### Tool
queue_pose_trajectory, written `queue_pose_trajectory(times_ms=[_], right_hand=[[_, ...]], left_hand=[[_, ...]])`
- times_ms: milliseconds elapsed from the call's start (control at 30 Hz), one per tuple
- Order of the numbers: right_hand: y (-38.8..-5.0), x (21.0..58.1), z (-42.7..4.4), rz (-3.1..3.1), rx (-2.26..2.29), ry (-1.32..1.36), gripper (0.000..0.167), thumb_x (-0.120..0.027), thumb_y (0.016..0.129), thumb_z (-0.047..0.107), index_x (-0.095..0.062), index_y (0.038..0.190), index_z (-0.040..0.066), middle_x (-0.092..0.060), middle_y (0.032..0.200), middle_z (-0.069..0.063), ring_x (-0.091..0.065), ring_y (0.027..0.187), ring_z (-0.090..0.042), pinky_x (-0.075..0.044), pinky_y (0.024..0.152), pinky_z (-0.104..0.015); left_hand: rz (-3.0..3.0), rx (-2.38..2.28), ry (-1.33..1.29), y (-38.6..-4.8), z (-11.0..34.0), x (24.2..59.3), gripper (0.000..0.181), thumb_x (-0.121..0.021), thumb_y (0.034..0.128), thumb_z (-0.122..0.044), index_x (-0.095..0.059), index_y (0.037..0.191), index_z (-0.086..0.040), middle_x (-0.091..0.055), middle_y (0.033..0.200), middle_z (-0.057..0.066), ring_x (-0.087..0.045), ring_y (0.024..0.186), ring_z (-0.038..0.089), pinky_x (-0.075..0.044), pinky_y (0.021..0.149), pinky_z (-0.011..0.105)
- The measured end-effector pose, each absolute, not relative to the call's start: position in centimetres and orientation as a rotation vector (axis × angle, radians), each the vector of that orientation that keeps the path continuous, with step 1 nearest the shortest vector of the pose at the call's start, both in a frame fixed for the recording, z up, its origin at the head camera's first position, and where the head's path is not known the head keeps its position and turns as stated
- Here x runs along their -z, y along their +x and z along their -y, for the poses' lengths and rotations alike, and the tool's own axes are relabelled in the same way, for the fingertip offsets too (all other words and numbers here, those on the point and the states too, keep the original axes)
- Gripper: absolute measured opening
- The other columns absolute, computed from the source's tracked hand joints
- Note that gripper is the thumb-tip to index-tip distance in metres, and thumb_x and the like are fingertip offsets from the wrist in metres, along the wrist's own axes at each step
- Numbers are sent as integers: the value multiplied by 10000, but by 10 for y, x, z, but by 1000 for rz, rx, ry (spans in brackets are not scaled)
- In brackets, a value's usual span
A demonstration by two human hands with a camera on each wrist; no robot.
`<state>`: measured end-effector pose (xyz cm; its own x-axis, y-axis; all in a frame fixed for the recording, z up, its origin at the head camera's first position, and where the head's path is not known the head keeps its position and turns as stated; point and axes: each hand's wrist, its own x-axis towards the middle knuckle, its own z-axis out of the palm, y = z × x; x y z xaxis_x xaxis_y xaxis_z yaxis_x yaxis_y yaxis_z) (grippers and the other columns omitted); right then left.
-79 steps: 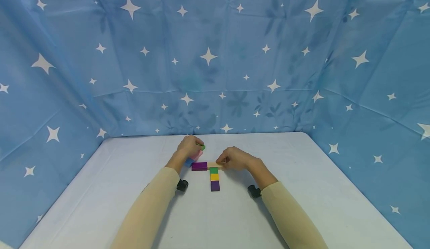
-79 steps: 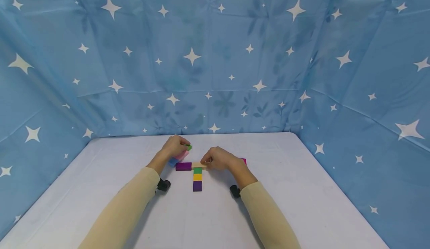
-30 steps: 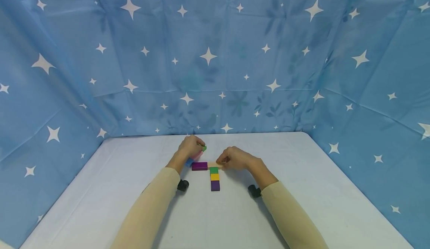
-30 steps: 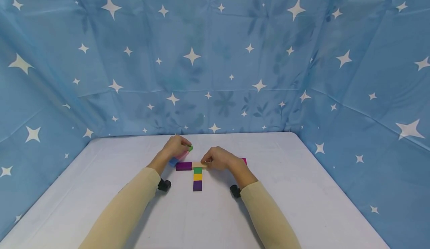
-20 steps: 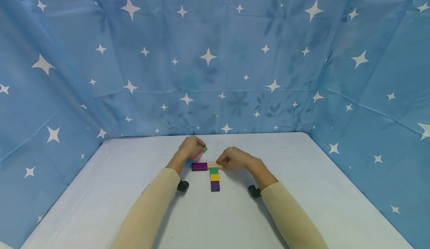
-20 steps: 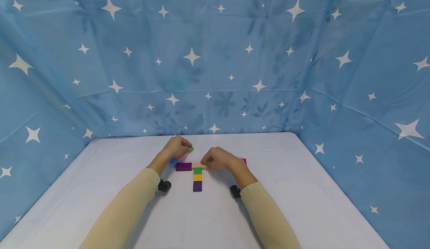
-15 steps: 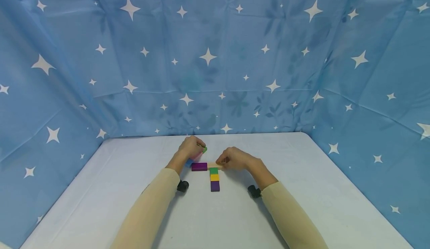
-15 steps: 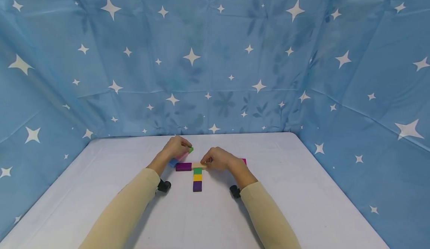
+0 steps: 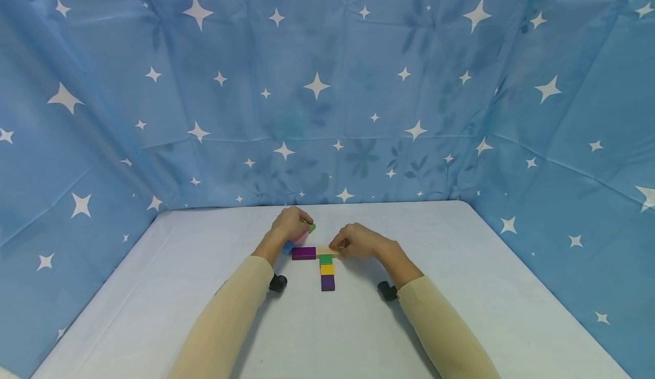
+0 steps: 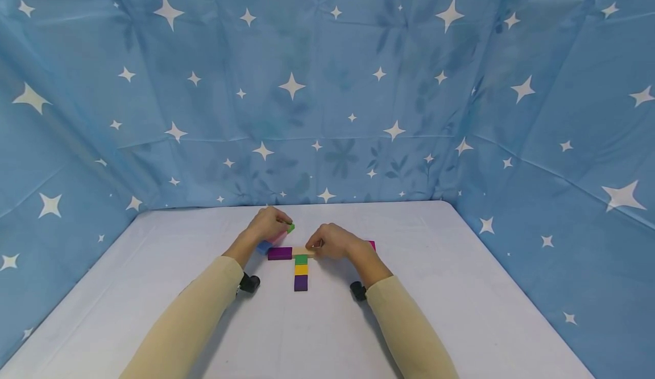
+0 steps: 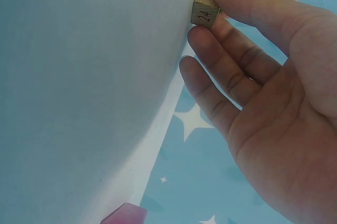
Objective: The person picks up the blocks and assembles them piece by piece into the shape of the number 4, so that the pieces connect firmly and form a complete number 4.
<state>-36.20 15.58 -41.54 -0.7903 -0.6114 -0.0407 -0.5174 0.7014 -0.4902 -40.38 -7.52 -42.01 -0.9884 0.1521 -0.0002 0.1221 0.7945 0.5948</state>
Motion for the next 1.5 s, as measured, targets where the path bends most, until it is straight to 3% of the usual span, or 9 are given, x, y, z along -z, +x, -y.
queue_pose_trajectory(times_ms=[633, 1000, 1500], right_hand=[[-359, 414, -156, -2706, 700, -877, 289, -801, 908, 82, -801, 1190, 149, -763, 1114, 32, -619, 938, -125, -574, 886, -315], [-360, 414, -156, -2699, 712, -878, 282, -802, 908, 83, -804, 1182, 149, -762, 1092, 40, -614, 929, -130, -568, 884, -323], [-359, 413, -155, -2718, 679, -878, 267, -793, 920, 104, -808, 1179, 172, -764, 1101, 49, -614, 942, -118, -563, 890, -328]], left_hand=[[-2961, -911, 257, -401, 75, 420, 229, -715, 984, -247, -803, 1182, -175, -759, 1162, 51, -670, 1010, 207, -540, 948, 451], [-3003, -1022, 307, -389, 88, 408, 308, -688, 1005, -289, -756, 1261, -131, -714, 1279, 104, -661, 1147, 284, -539, 980, 487], [-2919, -1118, 840, -342, 99, 378, 277, -754, 967, -285, -775, 1225, -187, -744, 1239, -19, -647, 1148, 251, -568, 895, 409]])
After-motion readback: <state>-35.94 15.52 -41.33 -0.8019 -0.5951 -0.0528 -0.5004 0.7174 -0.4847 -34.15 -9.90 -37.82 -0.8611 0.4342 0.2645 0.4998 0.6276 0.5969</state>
